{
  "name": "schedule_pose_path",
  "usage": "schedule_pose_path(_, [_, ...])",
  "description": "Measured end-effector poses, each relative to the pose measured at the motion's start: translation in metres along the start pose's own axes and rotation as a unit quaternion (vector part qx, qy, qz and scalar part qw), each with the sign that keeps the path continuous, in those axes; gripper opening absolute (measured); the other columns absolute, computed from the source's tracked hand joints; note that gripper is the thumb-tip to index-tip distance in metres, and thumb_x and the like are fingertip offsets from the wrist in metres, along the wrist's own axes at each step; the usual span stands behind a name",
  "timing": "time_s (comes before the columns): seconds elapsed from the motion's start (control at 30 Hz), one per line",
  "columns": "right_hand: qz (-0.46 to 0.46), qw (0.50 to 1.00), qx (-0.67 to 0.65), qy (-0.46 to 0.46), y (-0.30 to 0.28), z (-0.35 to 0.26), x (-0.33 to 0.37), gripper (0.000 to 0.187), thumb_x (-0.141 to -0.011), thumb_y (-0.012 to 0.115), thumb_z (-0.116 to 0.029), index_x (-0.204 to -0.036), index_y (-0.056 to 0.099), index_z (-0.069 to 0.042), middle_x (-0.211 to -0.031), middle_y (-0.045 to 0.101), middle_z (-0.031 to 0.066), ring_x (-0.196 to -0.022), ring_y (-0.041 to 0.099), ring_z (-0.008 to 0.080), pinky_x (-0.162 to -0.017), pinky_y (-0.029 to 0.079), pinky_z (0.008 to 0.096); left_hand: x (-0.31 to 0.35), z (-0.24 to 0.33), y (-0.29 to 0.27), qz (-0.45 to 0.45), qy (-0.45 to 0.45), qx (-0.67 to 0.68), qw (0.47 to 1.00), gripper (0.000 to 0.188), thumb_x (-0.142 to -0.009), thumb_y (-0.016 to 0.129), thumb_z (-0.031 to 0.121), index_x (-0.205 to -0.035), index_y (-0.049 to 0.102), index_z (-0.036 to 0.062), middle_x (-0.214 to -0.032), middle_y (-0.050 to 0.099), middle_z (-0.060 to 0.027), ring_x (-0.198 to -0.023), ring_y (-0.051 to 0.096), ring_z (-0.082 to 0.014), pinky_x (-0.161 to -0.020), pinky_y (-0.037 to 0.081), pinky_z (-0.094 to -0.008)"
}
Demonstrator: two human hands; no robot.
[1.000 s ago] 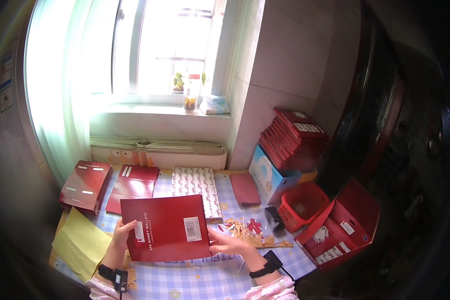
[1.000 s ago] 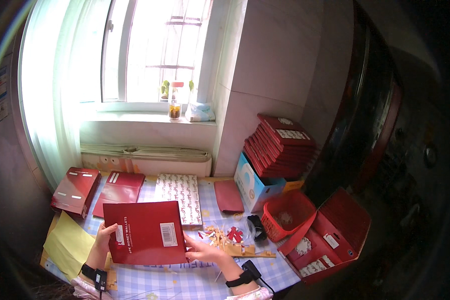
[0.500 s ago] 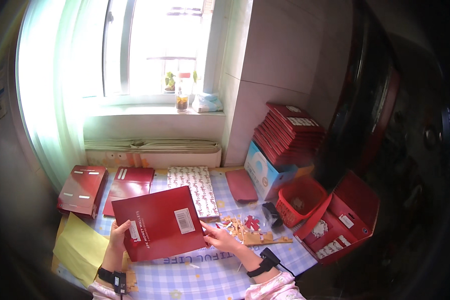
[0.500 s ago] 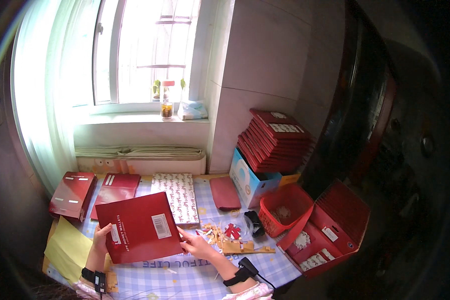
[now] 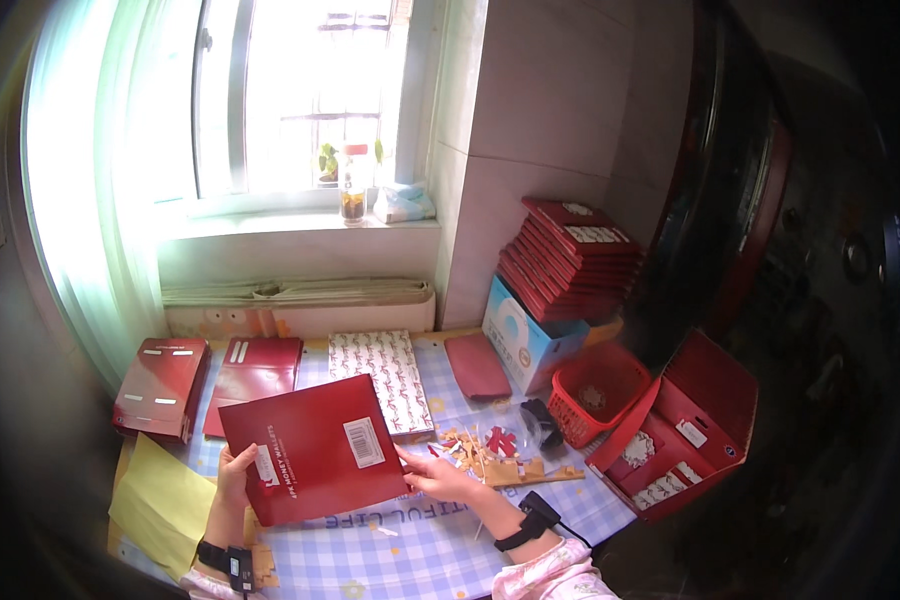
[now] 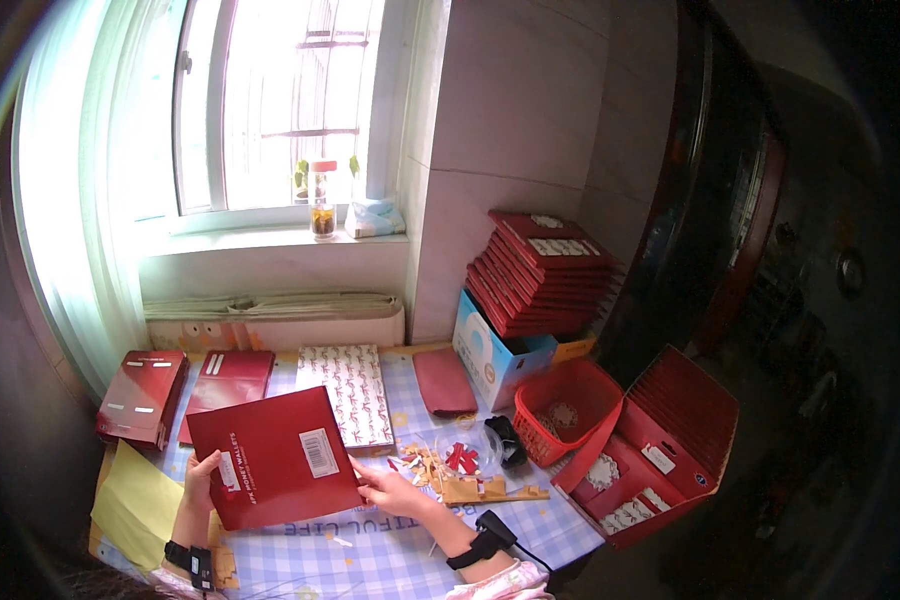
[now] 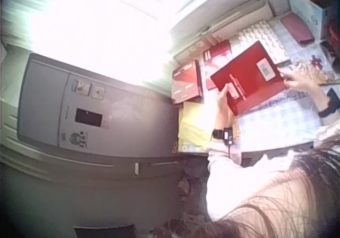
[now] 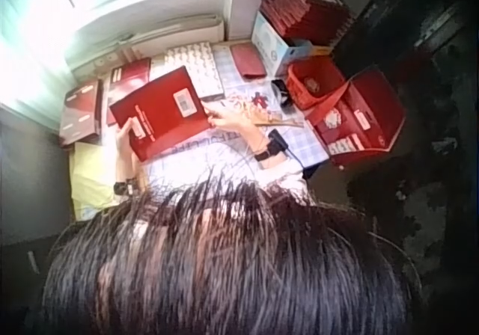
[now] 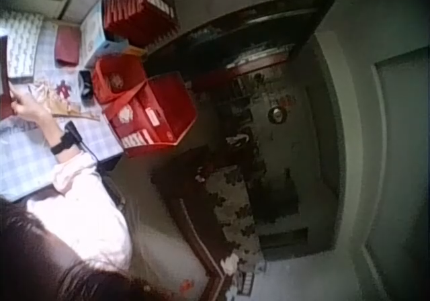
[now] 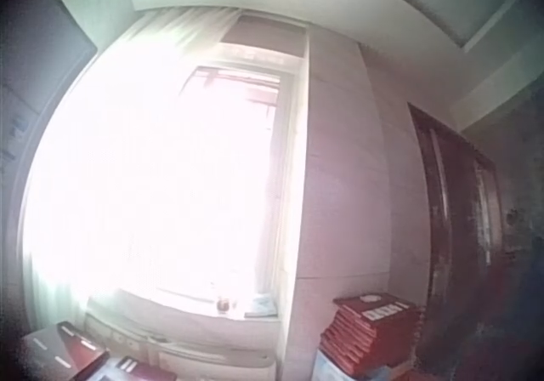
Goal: Assembling and folding red cardstock folders or envelopes at a table.
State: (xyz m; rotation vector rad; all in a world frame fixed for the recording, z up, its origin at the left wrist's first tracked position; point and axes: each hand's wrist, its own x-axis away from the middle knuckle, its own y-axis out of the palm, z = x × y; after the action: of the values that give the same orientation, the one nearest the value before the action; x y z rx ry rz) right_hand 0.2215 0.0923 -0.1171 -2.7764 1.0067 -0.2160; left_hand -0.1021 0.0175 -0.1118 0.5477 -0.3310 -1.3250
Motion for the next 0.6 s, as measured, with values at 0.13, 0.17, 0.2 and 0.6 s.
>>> schedule_pose_path(0.13, [0.142,0.982,0.106,-0.068,0.007,0.014,-0.004,0.051,-0.084,0.046,-0.013,-0.133,0.031,-0.011,-0.09,0.062,0.0126,-0.076,0.058,0.0139,-0.07,0.046,0.0282,0.0,-0.004,-0.002,0.0,0.013,-0.02,1.0,0.015,-0.081,0.055,0.006,-0.096,0.056,0.0016,-0.087,0.063,-0.0098,-0.071,0.063,-0.0177,-0.061,0.052,-0.0296])
schedule_pose_path(0.17, [0.141,0.982,0.107,-0.069,0.007,0.014,-0.004,0.051,-0.084,0.046,-0.013,-0.133,0.031,-0.011,-0.09,0.062,0.0126,-0.076,0.058,0.0139,-0.07,0.046,0.0282,0.0,-0.004,0.0,0.001,0.015,-0.02,1.0,0.015,-0.081,0.055,0.006,-0.096,0.056,0.0016,-0.087,0.063,-0.0098,-0.071,0.063,-0.0177,-0.061,0.052,-0.0296])
schedule_pose_path(0.2, [0.171,0.972,0.139,-0.081,0.011,0.01,-0.002,0.05,-0.084,0.047,-0.017,-0.131,0.033,-0.01,-0.088,0.061,0.017,-0.075,0.06,0.0188,-0.068,0.046,0.0296,0.001,-0.004,0.001,0.001,0.028,-0.023,0.999,0.016,-0.081,0.055,0.006,-0.096,0.056,0.0014,-0.088,0.063,-0.0098,-0.071,0.063,-0.0174,-0.062,0.052,-0.0295])
schedule_pose_path(0.6, [0.31,0.888,0.33,-0.087,0.029,0.007,-0.002,0.05,-0.078,0.058,-0.021,-0.123,0.044,-0.004,-0.079,0.06,0.0208,-0.072,0.061,0.0318,-0.062,0.048,0.0337,0.007,-0.007,0.009,-0.015,0.072,-0.041,0.996,0.015,-0.079,0.058,0.003,-0.095,0.058,0.0014,-0.087,0.063,-0.008,-0.073,0.062,-0.0147,-0.064,0.05,-0.0269])
